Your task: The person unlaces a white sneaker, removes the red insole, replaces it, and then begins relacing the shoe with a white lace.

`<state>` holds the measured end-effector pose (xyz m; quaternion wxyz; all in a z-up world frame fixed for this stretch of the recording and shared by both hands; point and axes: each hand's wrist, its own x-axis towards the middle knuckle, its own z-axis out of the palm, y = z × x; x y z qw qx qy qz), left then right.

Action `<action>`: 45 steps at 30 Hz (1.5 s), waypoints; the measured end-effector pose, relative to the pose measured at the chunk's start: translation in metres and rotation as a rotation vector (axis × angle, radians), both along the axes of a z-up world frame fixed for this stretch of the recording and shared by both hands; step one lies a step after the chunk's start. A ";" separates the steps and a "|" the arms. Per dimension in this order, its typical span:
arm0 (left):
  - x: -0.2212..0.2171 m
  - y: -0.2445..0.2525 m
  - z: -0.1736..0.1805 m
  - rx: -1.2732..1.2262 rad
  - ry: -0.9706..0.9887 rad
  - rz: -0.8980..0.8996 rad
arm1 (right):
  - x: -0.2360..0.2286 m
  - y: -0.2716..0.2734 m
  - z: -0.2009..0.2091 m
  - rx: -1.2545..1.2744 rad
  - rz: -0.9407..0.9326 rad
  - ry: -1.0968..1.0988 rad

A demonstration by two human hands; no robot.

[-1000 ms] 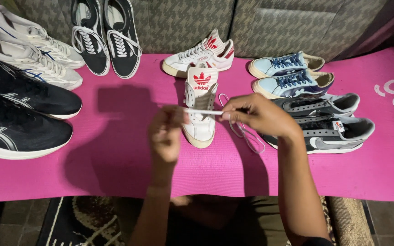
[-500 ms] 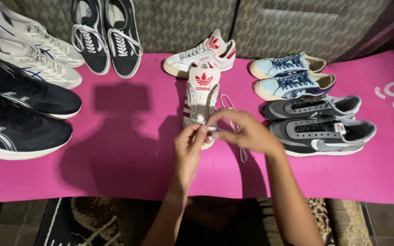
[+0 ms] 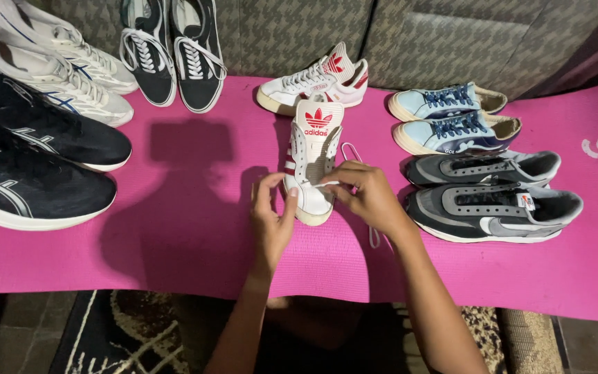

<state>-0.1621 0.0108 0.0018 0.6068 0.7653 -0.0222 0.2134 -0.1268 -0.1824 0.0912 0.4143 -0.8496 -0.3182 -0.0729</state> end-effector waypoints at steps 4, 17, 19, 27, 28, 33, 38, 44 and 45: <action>-0.001 -0.010 -0.004 0.232 -0.114 -0.048 | 0.006 0.005 -0.030 0.005 -0.034 -0.061; -0.019 -0.035 0.000 0.505 -0.009 0.017 | -0.015 0.017 -0.051 0.168 -0.306 -0.022; -0.029 -0.045 0.001 0.478 -0.013 0.049 | -0.020 0.015 -0.050 0.167 -0.332 -0.019; -0.052 -0.049 -0.009 0.333 -0.018 -0.029 | -0.049 0.013 -0.041 0.132 -0.455 -0.148; -0.052 -0.047 -0.012 0.334 -0.019 -0.029 | -0.049 0.012 -0.039 0.133 -0.455 -0.148; -0.053 -0.042 -0.025 0.169 -0.114 -0.075 | -0.048 0.005 -0.016 0.194 -0.456 -0.185; -0.052 -0.042 -0.032 0.165 -0.164 -0.054 | -0.044 0.012 -0.052 0.122 -0.327 -0.042; -0.055 -0.042 -0.032 0.174 -0.173 -0.050 | -0.046 0.022 -0.060 0.079 -0.365 -0.007; -0.055 -0.042 -0.031 0.173 -0.173 -0.059 | -0.047 0.023 -0.058 0.087 -0.384 -0.009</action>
